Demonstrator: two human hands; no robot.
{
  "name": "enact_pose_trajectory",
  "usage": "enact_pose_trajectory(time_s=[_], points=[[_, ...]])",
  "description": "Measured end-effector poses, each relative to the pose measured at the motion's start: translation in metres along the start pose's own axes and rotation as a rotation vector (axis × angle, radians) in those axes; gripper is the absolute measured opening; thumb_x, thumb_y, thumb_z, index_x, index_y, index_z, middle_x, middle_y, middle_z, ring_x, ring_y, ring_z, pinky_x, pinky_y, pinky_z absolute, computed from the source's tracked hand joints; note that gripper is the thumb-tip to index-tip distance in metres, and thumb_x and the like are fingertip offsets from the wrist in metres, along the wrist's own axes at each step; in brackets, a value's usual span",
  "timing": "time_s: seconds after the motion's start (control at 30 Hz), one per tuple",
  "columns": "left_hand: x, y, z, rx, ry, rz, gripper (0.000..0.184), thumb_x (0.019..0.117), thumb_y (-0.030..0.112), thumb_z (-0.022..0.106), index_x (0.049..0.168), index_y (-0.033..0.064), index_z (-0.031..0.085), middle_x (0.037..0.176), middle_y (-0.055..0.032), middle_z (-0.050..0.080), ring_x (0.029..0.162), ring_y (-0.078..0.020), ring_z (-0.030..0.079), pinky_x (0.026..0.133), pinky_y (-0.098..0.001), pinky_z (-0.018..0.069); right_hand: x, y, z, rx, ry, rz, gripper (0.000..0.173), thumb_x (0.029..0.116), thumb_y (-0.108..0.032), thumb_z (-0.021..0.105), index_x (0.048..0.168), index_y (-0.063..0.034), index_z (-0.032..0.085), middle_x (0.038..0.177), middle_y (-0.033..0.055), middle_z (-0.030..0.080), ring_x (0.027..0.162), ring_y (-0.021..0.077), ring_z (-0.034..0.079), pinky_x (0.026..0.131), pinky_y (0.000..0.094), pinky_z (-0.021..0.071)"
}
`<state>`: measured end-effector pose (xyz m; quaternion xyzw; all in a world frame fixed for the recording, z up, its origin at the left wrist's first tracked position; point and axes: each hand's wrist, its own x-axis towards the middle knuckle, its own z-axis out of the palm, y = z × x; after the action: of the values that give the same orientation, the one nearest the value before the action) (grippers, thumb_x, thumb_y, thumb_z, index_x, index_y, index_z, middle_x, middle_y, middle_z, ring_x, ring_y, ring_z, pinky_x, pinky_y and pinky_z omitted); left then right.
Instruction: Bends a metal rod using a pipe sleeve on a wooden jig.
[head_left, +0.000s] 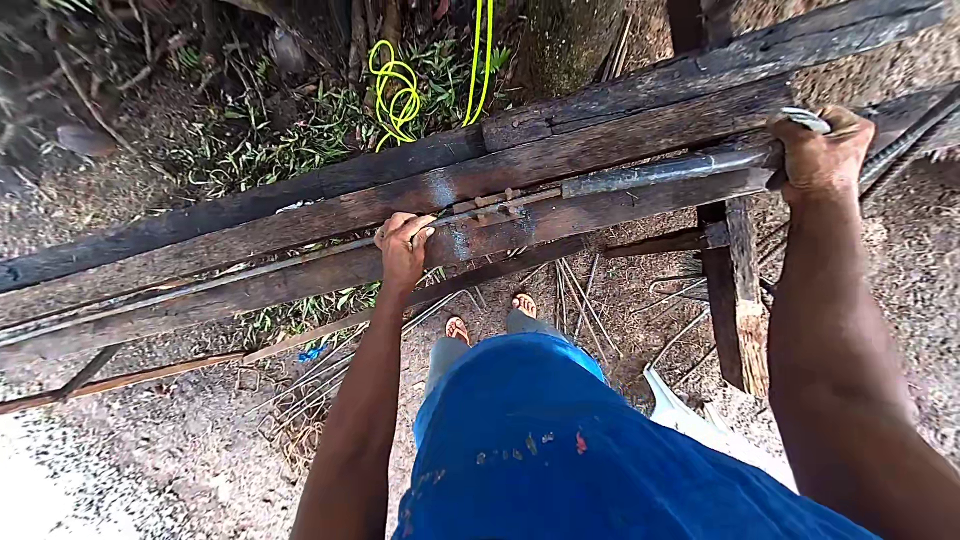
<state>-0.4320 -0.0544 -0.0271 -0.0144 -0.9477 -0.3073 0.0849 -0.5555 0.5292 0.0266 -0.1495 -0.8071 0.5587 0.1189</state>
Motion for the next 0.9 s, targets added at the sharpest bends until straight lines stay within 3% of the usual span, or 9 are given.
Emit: enact_pose_trajectory(time_s=[0.17, 0.3, 0.37, 0.57, 0.9], points=[[-0.005, 0.001, 0.0, 0.01, -0.021, 0.0, 0.026, 0.105, 0.028, 0.058, 0.122, 0.0168, 0.075, 0.123, -0.0129, 0.066, 0.122, -0.031, 0.058, 0.109, -0.0612, 0.0341, 0.01, -0.017, -0.08, -0.056, 0.173, -0.057, 0.021, 0.0852, -0.023, 0.077, 0.091, -0.0217, 0.056, 0.077, -0.0124, 0.06, 0.061, 0.0025, 0.059, 0.06, 0.0267, 0.0559], [-0.005, 0.004, 0.0, -0.007, -0.012, -0.013, 0.026, 0.1047, 0.028, 0.059, 0.121, 0.0154, 0.075, 0.122, -0.0141, 0.066, 0.121, -0.0325, 0.058, 0.109, -0.0622, 0.0344, -0.004, -0.039, -0.111, 0.002, 0.336, -0.033, 0.022, 0.0894, -0.023, 0.074, 0.104, -0.0173, 0.059, 0.084, -0.0084, 0.061, 0.063, 0.0049, 0.06, 0.061, 0.0271, 0.0556], [-0.004, 0.006, -0.002, -0.012, -0.007, -0.019, 0.024, 0.1036, 0.025, 0.061, 0.12, 0.0143, 0.075, 0.121, -0.015, 0.067, 0.119, -0.0333, 0.059, 0.108, -0.0626, 0.0347, -0.014, -0.041, -0.113, 0.055, 0.381, -0.026, 0.022, 0.0909, -0.024, 0.073, 0.107, -0.0175, 0.06, 0.083, -0.0083, 0.061, 0.062, 0.005, 0.059, 0.059, 0.0259, 0.0548], [0.0, 0.006, -0.002, -0.009, -0.03, -0.019, 0.023, 0.1037, 0.023, 0.061, 0.118, 0.0137, 0.076, 0.119, -0.0151, 0.067, 0.118, -0.034, 0.059, 0.105, -0.0642, 0.0362, -0.032, -0.03, -0.107, 0.108, 0.354, -0.032, 0.016, 0.0908, -0.016, 0.07, 0.091, -0.0217, 0.054, 0.067, -0.0113, 0.057, 0.05, 0.0039, 0.054, 0.049, 0.0234, 0.0503], [0.002, 0.018, 0.002, 0.045, 0.016, -0.047, 0.02, 0.0975, 0.019, 0.069, 0.115, 0.0166, 0.078, 0.116, -0.0142, 0.068, 0.118, -0.0346, 0.059, 0.104, -0.0616, 0.0379, -0.025, -0.022, -0.087, 0.025, 0.286, -0.038, 0.02, 0.0886, -0.02, 0.074, 0.092, -0.0197, 0.054, 0.076, -0.0102, 0.059, 0.06, 0.0045, 0.059, 0.059, 0.0272, 0.0561]])
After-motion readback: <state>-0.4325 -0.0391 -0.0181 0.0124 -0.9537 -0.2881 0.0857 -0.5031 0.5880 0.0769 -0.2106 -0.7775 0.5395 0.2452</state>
